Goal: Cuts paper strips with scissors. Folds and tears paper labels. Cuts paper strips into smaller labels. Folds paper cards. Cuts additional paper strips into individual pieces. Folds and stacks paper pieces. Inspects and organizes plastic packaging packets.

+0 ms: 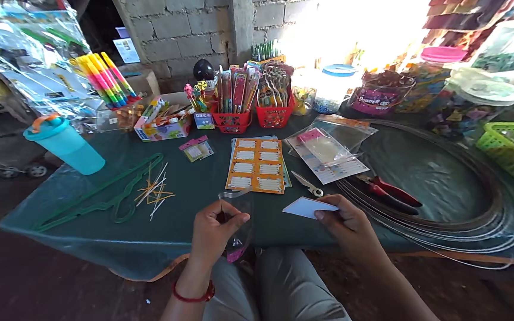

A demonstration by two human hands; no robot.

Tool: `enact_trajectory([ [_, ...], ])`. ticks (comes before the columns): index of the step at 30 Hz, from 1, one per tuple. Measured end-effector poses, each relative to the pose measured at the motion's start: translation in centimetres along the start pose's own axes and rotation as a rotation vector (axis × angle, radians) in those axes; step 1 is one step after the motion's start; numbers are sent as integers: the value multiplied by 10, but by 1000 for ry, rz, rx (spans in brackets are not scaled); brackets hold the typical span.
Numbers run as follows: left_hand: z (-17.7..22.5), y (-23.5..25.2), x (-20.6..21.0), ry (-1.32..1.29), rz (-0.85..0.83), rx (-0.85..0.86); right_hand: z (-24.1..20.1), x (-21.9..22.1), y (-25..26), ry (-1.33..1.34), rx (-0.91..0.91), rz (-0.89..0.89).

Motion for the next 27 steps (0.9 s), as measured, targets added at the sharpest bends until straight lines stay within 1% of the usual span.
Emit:
enact_trajectory([
  [5, 0, -1, 6, 128, -118, -28, -16, -1, 22, -94, -73, -91],
  [8, 2, -3, 11, 232, -132, -6, -26, 5, 35, -141, -195, -171],
  [11, 7, -6, 14, 314, -139, 35, -35, 13, 43, -315, -343, -240],
  [13, 10, -8, 15, 354, -143, 74, -38, 19, 45, -435, -400, -267],
  [20, 14, -10, 13, 547, -74, 275, -51, 30, 51, -658, -490, -460],
  [24, 16, -12, 18, 617, -43, 366, -55, 33, 53, -697, -505, -536],
  [27, 16, -12, 21, 609, -61, 388, -54, 39, 52, -664, -500, -529],
])
Point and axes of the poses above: each hand's wrist, its own y-axis towards the middle knuckle, its own x-axis out of the palm, z = x × y, the point moved 3 cm from there along y, towards the middle knuckle, and after that the axes turned 12 degrees about -x, right-handed, at the moved point
